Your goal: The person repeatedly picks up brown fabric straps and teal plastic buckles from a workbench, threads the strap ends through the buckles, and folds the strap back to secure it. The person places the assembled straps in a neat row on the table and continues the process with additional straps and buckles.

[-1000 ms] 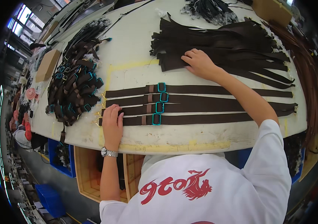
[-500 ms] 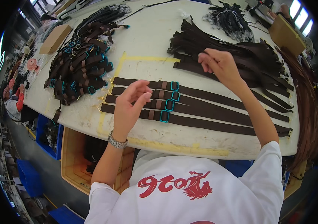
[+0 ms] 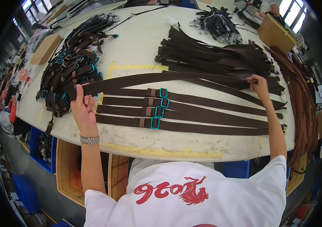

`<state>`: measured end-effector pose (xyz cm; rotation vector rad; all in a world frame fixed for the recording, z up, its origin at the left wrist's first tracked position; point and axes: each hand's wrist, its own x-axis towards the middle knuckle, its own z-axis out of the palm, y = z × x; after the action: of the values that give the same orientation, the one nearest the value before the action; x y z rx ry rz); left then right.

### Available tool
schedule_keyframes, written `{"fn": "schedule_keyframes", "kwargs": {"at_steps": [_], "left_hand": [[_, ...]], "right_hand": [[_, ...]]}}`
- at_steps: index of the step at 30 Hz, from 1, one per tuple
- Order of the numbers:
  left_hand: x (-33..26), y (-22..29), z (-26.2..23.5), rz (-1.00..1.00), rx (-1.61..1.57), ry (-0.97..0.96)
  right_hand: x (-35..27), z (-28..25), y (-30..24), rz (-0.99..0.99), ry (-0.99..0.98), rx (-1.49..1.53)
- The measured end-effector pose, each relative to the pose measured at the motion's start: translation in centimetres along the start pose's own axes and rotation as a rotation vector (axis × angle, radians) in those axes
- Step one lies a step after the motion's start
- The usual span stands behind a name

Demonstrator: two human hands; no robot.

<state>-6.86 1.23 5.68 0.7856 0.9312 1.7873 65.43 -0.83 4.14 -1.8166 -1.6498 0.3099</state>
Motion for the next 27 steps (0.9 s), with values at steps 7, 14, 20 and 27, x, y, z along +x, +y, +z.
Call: {"fn": "schedule_keyframes", "kwargs": {"at_steps": [7,14,20,27], "left_hand": [[-3.8,-1.8,-1.3,-0.194,0.037,-0.007],[-7.1,-3.5,2.1,-0.321,0.073,-0.167],[-10.0,-2.6,4.4,-0.405,0.025,-0.322],[-13.7,-2.2,9.3,-0.504,0.169,-0.651]], "right_hand": [[-0.4,-10.7,6.2,-0.097,0.312,-0.579],[1.4,-17.7,13.9,-0.051,0.363,-0.852],[2.0,-23.6,14.0,0.456,-0.371,-0.979],[-5.5,8.8,-28.7,-0.350,-0.947,0.560]]}}
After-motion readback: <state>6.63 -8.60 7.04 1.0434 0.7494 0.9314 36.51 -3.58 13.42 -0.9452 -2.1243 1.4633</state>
